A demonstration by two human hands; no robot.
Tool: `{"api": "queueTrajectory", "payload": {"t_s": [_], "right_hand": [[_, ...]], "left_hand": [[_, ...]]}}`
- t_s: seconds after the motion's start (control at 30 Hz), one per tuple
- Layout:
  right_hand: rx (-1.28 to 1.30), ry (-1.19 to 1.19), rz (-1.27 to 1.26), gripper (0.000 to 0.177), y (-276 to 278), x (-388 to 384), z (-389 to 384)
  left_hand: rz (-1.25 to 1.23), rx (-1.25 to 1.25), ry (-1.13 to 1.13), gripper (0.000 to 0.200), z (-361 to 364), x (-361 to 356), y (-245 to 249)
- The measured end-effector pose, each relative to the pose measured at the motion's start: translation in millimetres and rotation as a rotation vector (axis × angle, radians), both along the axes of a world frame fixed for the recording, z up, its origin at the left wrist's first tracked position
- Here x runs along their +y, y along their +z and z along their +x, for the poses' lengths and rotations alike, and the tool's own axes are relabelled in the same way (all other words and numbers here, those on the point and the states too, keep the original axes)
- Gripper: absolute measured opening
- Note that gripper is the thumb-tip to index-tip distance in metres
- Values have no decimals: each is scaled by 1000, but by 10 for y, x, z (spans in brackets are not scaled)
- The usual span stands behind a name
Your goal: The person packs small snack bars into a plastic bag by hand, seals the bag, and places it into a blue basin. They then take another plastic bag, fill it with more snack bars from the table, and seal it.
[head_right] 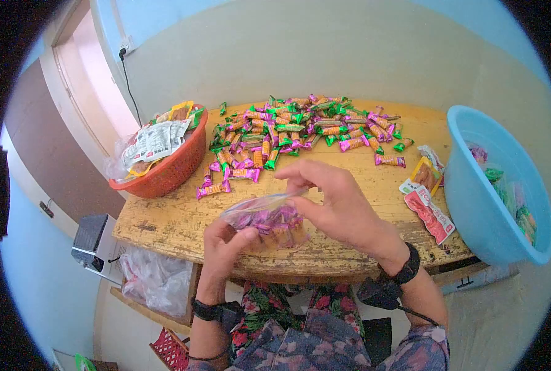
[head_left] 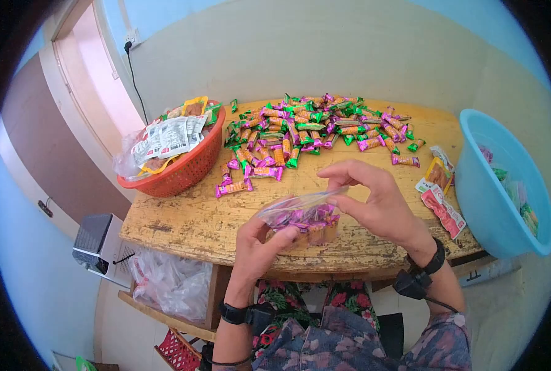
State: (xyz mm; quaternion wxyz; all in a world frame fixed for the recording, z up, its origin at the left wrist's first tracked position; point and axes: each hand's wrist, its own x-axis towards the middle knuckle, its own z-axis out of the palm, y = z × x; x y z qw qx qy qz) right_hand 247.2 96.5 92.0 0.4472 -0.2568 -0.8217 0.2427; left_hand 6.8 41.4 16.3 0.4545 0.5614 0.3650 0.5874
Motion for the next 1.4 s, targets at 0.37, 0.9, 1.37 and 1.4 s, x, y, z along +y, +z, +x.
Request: {"api": "queueTrajectory", "payload": {"t_s": [0.37, 0.9, 1.37, 1.4], "right_hand": [[40, 20, -223, 23, -87, 99, 77], [132, -72, -50, 10, -136, 70, 91], [144, -37, -90, 10, -174, 49, 86], [149, -35, -94, 10, -180, 48, 79]], "left_hand": [[58, 60, 100, 28, -51, 50, 124], [107, 33, 124, 29, -63, 75, 139], [384, 540, 272, 42, -8, 68, 612], [448, 635, 279, 41, 8, 80, 652]]}}
